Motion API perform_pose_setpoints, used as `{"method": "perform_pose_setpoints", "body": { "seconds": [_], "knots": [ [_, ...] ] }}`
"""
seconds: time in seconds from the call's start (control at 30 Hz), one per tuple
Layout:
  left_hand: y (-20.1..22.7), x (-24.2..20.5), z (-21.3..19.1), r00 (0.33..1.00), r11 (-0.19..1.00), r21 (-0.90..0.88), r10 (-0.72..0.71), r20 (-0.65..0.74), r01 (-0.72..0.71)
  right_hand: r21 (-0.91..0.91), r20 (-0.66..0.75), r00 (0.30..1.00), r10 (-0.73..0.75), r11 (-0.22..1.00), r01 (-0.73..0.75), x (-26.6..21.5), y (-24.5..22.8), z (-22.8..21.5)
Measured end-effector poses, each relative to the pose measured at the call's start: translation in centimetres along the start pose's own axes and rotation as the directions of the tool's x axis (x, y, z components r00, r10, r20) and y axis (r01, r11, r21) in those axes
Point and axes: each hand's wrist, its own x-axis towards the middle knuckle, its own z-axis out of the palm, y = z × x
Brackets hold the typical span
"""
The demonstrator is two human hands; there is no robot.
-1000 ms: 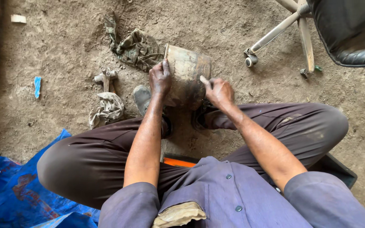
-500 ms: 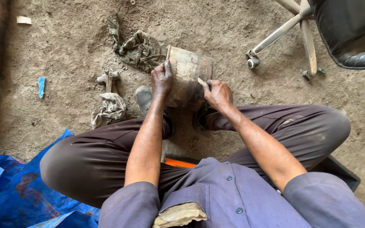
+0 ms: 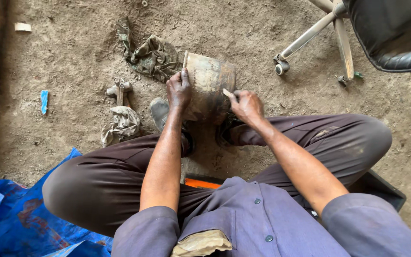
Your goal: The person sits on the ground and uses a metal scraper to remove material from the surface of a cylindrical metal object. They rotate the object periodically to access different areas and continue scraping until the end of the clip.
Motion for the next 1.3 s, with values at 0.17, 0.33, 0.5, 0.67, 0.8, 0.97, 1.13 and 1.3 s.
{"method": "perform_pose_setpoints", "body": {
  "seconds": [0.17, 0.33, 0.5, 0.67, 0.8, 0.97, 1.13, 1.3],
  "knots": [
    [-0.3, 0.3, 0.1, 0.998, 0.998, 0.027, 0.049, -0.037, -0.048, 0.097, 0.084, 0.987, 0.139, 0.984, -0.147, 0.3, 0.4, -0.9],
    [-0.1, 0.1, 0.0, 1.000, 1.000, 0.000, 0.019, -0.016, -0.019, 0.103, 0.125, 0.985, 0.121, 0.986, -0.134, 1.4, -1.2, -0.3],
    [-0.9, 0.1, 0.4, 1.000, 1.000, -0.023, 0.018, -0.023, -0.019, 0.124, 0.136, 0.969, 0.206, 0.967, -0.223, 0.3, 0.1, -1.3],
    [-0.3, 0.2, 0.5, 0.990, 0.993, -0.012, 0.117, -0.076, -0.118, 0.093, 0.154, 0.956, 0.249, 0.960, -0.265, 1.6, -1.2, -0.9],
    [-0.2, 0.1, 0.0, 1.000, 1.000, 0.010, -0.022, 0.006, 0.022, 0.082, 0.132, 0.963, 0.235, 0.966, -0.247, 2.7, -0.2, -0.1],
    [-1.6, 0.1, 0.7, 0.997, 0.999, 0.020, 0.051, -0.056, -0.050, 0.080, -0.006, 0.991, 0.133, 0.988, -0.132, 3.7, 3.5, 2.1],
    [-1.4, 0.7, 0.9, 0.984, 0.986, 0.063, 0.160, -0.083, -0.155, 0.086, -0.114, 0.987, 0.112, 0.991, -0.103, 7.9, 2.0, 3.3],
    [-3.1, 0.7, 0.9, 0.999, 0.999, 0.023, -0.029, 0.018, 0.029, 0.012, 0.187, 0.968, 0.168, 0.985, -0.173, 5.0, 1.1, 1.9]
  ]
}}
